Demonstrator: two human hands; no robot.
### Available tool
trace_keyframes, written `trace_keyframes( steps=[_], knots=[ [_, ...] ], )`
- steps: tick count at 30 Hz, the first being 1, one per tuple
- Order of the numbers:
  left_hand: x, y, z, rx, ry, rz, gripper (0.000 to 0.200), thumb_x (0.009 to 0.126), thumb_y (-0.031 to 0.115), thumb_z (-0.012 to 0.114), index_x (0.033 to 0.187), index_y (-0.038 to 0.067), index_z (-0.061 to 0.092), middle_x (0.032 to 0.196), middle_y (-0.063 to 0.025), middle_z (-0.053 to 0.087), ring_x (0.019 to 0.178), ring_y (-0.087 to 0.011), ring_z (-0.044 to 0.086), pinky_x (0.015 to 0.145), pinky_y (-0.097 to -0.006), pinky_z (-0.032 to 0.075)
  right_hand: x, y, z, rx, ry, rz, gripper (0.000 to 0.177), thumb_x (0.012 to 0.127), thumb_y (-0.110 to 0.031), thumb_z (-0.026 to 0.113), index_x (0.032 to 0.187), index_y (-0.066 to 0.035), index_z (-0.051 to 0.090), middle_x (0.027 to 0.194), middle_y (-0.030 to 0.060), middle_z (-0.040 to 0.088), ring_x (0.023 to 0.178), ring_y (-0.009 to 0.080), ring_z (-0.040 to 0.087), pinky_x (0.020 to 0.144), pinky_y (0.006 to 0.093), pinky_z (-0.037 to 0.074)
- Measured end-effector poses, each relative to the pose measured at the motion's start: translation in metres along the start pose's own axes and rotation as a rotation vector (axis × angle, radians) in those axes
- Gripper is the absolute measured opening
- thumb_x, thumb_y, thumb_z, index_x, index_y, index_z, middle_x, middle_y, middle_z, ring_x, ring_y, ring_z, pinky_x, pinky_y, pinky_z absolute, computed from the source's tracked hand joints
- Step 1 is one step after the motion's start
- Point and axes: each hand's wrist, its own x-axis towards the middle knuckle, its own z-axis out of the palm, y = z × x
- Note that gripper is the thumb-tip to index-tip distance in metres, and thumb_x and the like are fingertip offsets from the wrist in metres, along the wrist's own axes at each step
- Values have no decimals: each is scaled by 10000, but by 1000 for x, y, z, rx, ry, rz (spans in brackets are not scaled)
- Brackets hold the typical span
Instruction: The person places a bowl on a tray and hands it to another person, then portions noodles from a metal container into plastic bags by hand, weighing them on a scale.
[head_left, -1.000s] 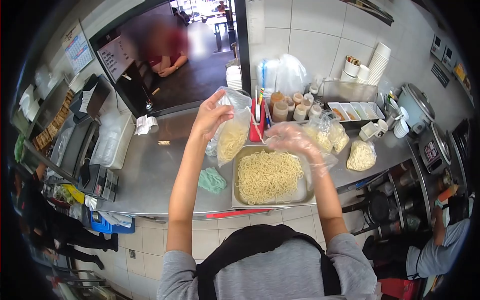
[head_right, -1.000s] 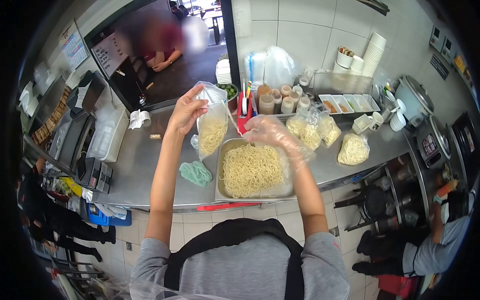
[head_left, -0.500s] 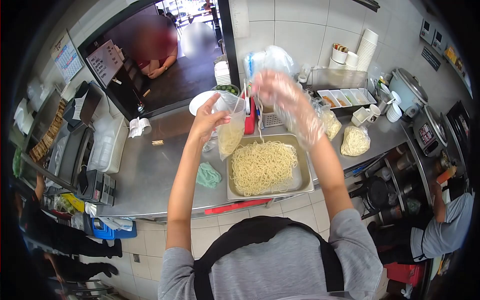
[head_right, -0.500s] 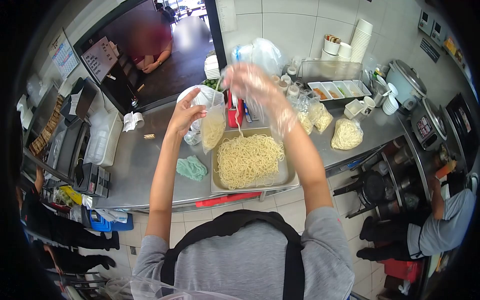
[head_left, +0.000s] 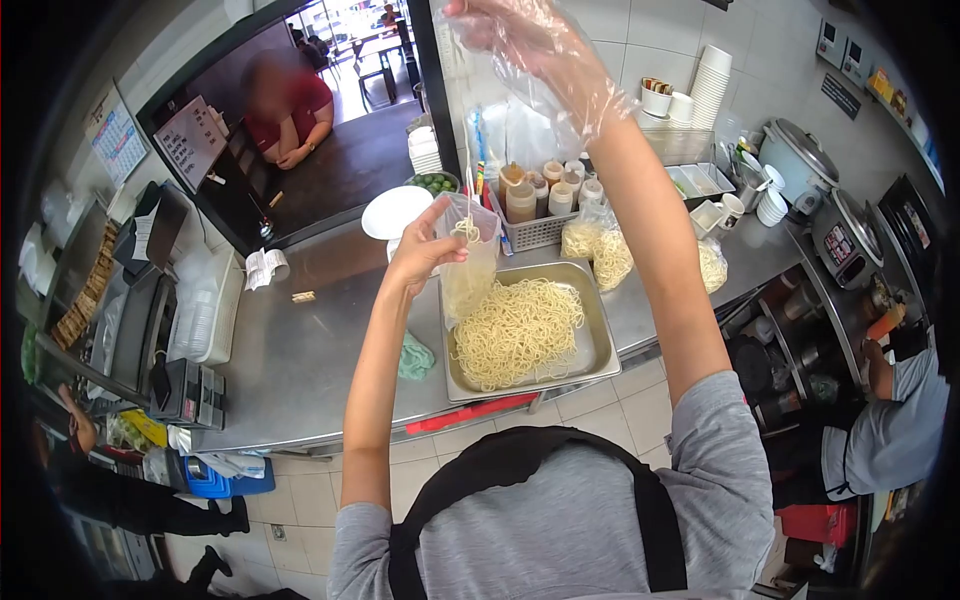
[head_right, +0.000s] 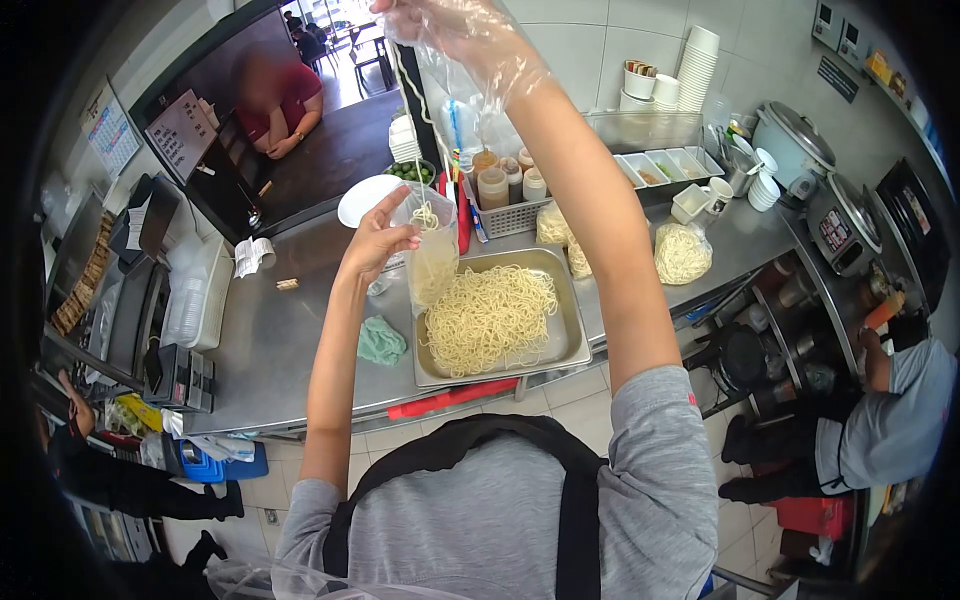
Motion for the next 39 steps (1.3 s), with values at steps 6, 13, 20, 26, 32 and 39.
trace_keyframes(
  steps=[6, 13, 20, 26, 32, 39],
  knots=[
    [17, -10, 8, -54, -38, 27, 776, 726, -77, 622, 1394, -62, 229, 1081, -175, 578, 727, -150, 628, 627, -262, 548, -51, 29, -10, -389, 63, 142, 363, 817, -362, 670, 1056, -92, 631, 833, 16, 635, 711, 69, 562, 647, 235, 471],
    [25, 2, 29, -14, -176, -57, 763, 718, -91, 611, 1393, -45, 257, 1094, -170, 582, 696, -136, 620, 598, -245, 528, -126, 55, -58, -1626, -460, 175, 534, 819, -431, 626, 1224, -89, 563, 1093, 78, 639, 878, 176, 630, 806, 342, 513],
    [56, -3, 98, 19, -492, -157, 734, 726, -75, 606, 1393, 14, 312, 1130, -124, 568, 666, -112, 593, 599, -250, 508, -206, -68, -39, -1441, 597, -190, 442, 810, -336, 668, 1176, -100, 594, 1112, 97, 625, 851, 180, 627, 752, 328, 507],
    [99, -29, 184, -85, -677, -158, 627, 765, -41, 557, 1361, 71, 397, 816, -9, 598, 632, -57, 527, 629, -212, 461, -294, -107, -35, -1254, 771, -80, 341, 826, -221, 649, 1120, -52, 620, 1013, 67, 634, 824, 154, 582, 781, 288, 469],
    [155, -100, 241, -208, -668, -331, 550, 779, -42, 549, 1311, 56, 452, 777, 6, 588, 637, -70, 553, 624, -217, 482, -353, -102, -39, -984, 957, 31, 328, 846, -196, 627, 1105, 5, 610, 996, 78, 625, 839, 138, 591, 776, 266, 465],
    [226, -208, 198, -450, -412, -585, 350, 854, 47, 590, 1200, 59, 536, 859, 5, 592, 640, -60, 520, 620, -201, 477, -401, -69, -80, -791, 1049, 152, 263, 869, -136, 594, 1097, -5, 610, 977, 78, 627, 781, 125, 590, 711, 248, 462]
  ],
)
